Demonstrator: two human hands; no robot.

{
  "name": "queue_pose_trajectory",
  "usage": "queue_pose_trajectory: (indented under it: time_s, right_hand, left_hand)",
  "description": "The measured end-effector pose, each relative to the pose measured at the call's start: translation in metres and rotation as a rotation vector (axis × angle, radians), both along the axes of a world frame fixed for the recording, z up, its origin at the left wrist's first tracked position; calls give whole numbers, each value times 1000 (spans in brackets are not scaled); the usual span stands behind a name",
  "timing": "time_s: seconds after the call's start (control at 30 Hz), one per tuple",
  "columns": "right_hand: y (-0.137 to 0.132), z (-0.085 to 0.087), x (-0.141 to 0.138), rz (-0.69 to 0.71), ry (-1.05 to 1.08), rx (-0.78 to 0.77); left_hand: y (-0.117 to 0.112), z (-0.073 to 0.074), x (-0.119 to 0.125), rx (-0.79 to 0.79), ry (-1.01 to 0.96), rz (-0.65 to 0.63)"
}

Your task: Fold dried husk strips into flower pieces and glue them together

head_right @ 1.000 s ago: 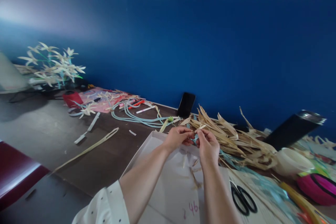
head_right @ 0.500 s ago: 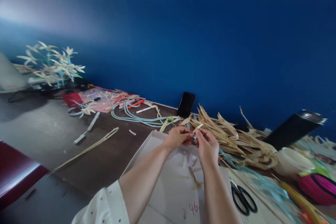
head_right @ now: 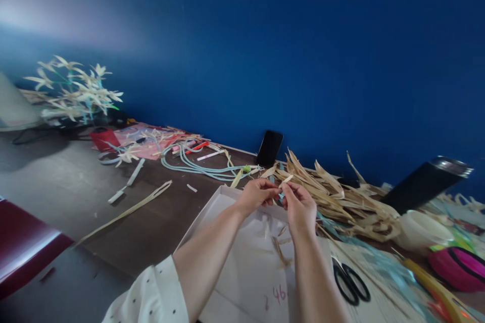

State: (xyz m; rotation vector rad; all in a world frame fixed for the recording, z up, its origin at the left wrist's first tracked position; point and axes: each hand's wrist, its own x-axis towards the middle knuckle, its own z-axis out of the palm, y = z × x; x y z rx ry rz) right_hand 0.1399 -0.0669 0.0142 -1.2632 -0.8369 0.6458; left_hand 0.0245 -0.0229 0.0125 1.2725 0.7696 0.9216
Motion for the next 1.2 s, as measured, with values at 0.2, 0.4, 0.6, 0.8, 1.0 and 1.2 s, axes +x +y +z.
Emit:
queue_pose_trajectory:
  time_s: [0.2,0.4,0.6,0.8,1.0,1.2]
  right_hand:
    - [0,-1,1,2,-20,-4]
    - [-1,3,-1,2,-20,-5]
    - [0,1,1,-3,-50,-2]
    - [-1,-1,2,-18,-136,-26]
    - [-1,-3,5,-62,-153,-44]
    - [2,-8,9,-60,-133,-56]
  left_hand:
    - [2,-4,1,27,-45,1]
    - [-2,2,-1,-14,-68,-7]
    - [-4,6,-2,-46,-50,-25]
    - [-2,5,-3,-8,-36,-12]
    - [-1,4,-3,-14,-32,9]
    - [-1,4,-4,-8,-29,-13]
